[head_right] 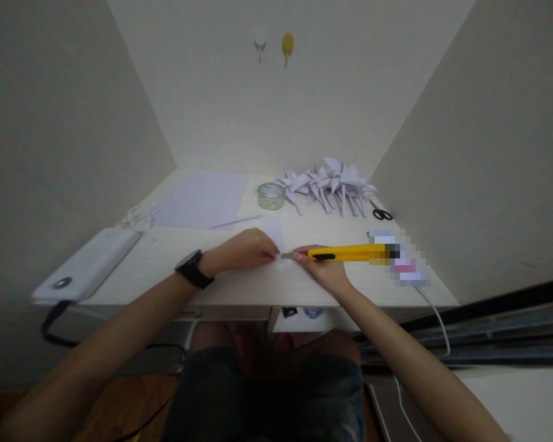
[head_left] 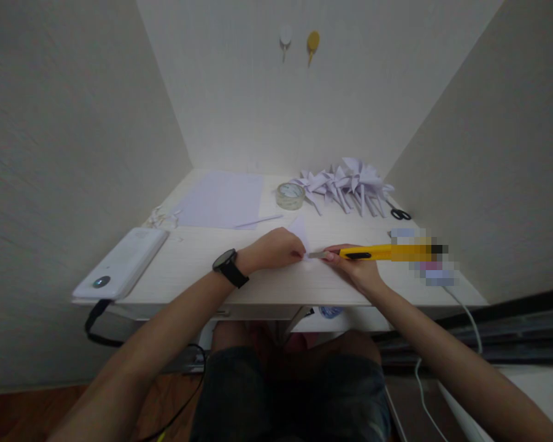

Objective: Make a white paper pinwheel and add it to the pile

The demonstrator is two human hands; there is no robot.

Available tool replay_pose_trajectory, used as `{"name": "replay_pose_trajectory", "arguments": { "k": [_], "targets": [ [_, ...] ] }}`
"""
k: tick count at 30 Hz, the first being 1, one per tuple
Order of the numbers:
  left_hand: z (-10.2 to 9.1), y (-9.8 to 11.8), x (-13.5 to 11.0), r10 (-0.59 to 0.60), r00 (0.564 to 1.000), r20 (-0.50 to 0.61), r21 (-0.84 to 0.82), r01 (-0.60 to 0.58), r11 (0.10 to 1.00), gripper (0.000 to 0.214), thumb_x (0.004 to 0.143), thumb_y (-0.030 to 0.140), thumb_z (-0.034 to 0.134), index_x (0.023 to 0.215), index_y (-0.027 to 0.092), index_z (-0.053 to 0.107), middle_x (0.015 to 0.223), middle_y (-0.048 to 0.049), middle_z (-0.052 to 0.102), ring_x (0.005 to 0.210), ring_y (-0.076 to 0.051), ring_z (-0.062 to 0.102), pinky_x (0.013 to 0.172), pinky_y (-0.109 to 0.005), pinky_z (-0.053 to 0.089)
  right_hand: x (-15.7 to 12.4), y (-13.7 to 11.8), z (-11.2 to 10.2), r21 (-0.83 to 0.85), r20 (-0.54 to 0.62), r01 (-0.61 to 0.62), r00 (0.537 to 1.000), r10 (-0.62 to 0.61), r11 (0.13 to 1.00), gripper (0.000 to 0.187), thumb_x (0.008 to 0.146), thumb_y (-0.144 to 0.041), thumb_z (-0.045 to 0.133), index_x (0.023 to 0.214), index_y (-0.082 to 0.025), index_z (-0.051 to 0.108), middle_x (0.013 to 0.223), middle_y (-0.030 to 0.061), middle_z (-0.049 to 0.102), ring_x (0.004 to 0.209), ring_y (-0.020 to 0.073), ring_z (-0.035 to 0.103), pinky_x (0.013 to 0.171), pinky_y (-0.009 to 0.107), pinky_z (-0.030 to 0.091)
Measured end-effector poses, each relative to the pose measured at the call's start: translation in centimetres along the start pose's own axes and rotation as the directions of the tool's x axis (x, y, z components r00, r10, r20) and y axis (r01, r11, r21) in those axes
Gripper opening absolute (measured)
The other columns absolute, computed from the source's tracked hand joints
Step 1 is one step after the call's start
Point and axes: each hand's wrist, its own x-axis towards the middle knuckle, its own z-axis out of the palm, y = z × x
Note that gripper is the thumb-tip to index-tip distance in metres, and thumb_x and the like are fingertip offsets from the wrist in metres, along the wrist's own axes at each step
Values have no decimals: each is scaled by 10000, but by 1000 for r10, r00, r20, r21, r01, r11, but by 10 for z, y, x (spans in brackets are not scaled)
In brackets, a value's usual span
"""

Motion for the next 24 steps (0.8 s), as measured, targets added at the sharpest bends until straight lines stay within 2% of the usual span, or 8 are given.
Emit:
{"name": "replay_pose_trajectory", "arguments": {
  "k": [3, 11, 24],
  "targets": [
    [-1, 0, 0, -6, 998, 56, 11, 5, 1000, 147, 816, 157, 637, 867, 193, 770, 900, -49, 776, 854, -178, 717, 810, -279, 506, 0, -11, 2, -84, 22, 24, 1000, -22, 996, 336, 730, -530, 754, 826, -208, 769, 810, 66, 764, 778, 255, 700, 769, 423, 582],
    [-1, 0, -1, -39, 997, 64, 32, 37, 999, 178, 776, 137, 624, 842, 206, 774, 881, -30, 777, 832, -175, 716, 785, -264, 497, 0, -19, 5, -148, 82, 26, 997, -14, 989, 349, 750, -557, 715, 827, -220, 766, 804, 54, 768, 763, 241, 709, 736, 359, 582],
    [-3, 2, 1, -65, 994, 92, 72, 58, 996, 148, 819, 183, 644, 871, 224, 777, 871, -26, 775, 828, -168, 714, 762, -255, 488, 0, -19, 6, -144, 79, 22, 997, -11, 989, 299, 778, -507, 698, 841, -220, 751, 833, 52, 773, 800, 256, 709, 823, 431, 579]
  ]
}}
